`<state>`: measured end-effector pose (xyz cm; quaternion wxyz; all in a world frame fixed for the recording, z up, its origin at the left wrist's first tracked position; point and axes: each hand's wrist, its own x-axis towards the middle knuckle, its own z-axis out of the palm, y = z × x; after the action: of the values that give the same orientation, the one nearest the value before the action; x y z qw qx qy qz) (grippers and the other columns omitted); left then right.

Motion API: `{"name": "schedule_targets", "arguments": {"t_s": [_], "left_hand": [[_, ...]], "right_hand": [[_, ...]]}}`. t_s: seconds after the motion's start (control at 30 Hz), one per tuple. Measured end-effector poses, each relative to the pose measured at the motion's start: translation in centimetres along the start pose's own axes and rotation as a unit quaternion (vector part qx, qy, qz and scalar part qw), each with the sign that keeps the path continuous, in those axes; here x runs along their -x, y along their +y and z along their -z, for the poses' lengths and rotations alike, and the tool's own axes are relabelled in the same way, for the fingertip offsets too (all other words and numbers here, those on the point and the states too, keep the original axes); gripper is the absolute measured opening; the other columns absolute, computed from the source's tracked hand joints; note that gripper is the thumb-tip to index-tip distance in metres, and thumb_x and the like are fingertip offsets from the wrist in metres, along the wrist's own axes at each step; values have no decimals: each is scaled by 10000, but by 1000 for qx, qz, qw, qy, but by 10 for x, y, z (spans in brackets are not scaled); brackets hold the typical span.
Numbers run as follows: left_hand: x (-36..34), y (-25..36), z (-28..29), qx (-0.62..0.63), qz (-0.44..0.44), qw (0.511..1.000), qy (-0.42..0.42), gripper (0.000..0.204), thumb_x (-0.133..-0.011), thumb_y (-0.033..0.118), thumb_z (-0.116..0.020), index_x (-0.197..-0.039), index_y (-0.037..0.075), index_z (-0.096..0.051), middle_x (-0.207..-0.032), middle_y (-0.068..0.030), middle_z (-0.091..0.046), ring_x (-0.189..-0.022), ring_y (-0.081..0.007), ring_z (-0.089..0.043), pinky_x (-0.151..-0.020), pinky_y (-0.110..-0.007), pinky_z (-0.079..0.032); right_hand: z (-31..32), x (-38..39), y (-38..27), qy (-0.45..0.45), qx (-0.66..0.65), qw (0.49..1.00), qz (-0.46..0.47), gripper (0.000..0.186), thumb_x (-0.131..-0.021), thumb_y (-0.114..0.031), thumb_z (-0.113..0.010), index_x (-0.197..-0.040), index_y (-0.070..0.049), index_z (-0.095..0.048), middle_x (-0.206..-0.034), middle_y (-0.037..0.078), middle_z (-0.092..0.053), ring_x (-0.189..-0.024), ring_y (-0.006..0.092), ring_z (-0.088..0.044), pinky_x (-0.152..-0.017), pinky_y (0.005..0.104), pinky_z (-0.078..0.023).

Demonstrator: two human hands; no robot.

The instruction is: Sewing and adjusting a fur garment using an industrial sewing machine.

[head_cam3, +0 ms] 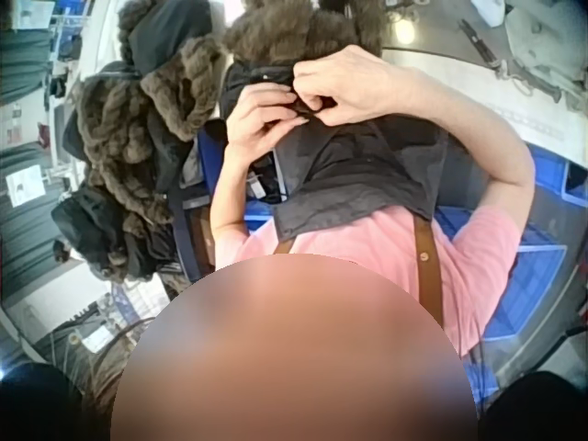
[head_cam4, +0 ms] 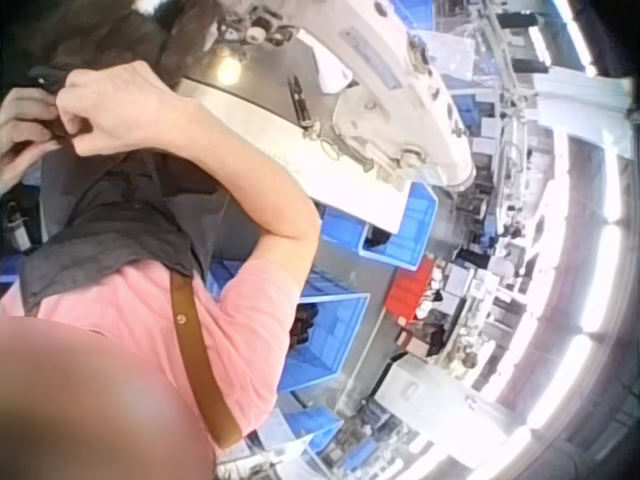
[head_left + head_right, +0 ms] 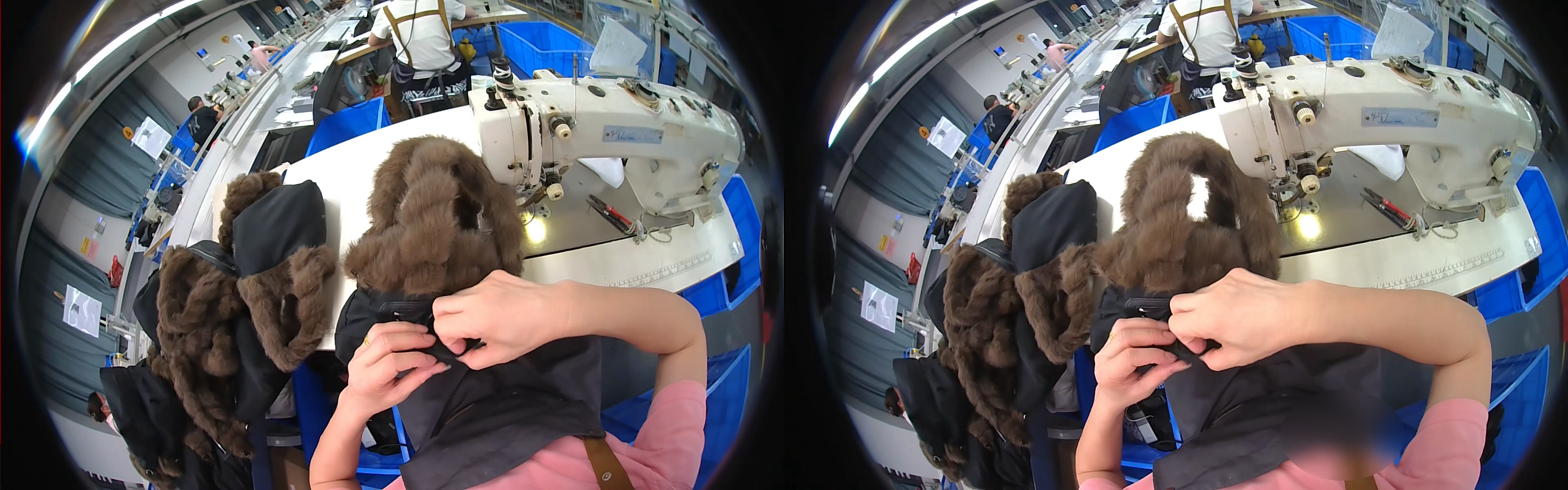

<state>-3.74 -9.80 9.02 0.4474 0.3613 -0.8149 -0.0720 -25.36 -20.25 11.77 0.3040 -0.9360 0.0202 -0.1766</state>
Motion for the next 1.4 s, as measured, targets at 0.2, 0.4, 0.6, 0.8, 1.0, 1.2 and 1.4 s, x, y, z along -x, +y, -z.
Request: {"name": "schedule_targets", "arguments": {"t_s": [0.2,0.4,0.6,0.8,1.0,1.2,1.4], "left_hand": [[4,1,-7,-135,-62,988,30,326,-649,78,-852,-937,78,-699,-944,-39,-689,-916,-224,-644,-821,-362,-514],[-3,8,-17,-160,-18,985,64,351,-661,69,-833,-992,82,-717,-874,-8,-642,-821,-191,-597,-800,-360,-464],[-8,13,-9,-143,25,989,20,310,-675,32,-814,-960,96,-710,-882,-17,-634,-806,-203,-587,-771,-341,-449],[-17,20,1,-133,-27,988,-68,238,-718,13,-735,-915,121,-655,-949,6,-657,-805,-187,-593,-804,-339,-398],[-9,21,-12,-165,-64,981,-78,281,-710,75,-756,-973,119,-665,-993,29,-652,-822,-146,-582,-833,-323,-429],[-5,19,-19,-151,-40,988,-16,337,-695,38,-773,-1008,106,-669,-949,15,-660,-798,-152,-592,-799,-328,-437],[-31,22,-14,-168,14,985,-44,375,-762,40,-755,-1117,79,-643,-897,7,-657,-813,-173,-581,-717,-329,-432]], "right_hand": [[-13,19,8,122,13,990,65,181,-707,-83,-700,-769,-90,-530,-824,16,-532,-721,198,-587,-516,324,-493],[-19,29,2,161,69,984,45,199,-758,-100,-732,-826,-77,-546,-890,39,-566,-784,202,-601,-544,313,-507],[-22,30,-6,197,-17,980,-30,192,-795,-117,-735,-850,-71,-557,-890,53,-566,-800,224,-601,-606,320,-507],[-26,33,1,243,193,947,78,240,-704,-91,-745,-790,-61,-522,-885,48,-571,-726,209,-582,-555,299,-496],[-37,44,17,299,207,923,129,251,-681,-60,-754,-810,-54,-539,-901,59,-569,-649,205,-576,-540,298,-496],[-37,41,14,300,184,930,108,280,-685,-49,-775,-911,-58,-609,-913,58,-572,-688,207,-590,-577,296,-504],[-32,46,18,269,222,931,109,277,-710,-80,-736,-977,-71,-661,-970,49,-608,-758,191,-614,-608,283,-512]]}}
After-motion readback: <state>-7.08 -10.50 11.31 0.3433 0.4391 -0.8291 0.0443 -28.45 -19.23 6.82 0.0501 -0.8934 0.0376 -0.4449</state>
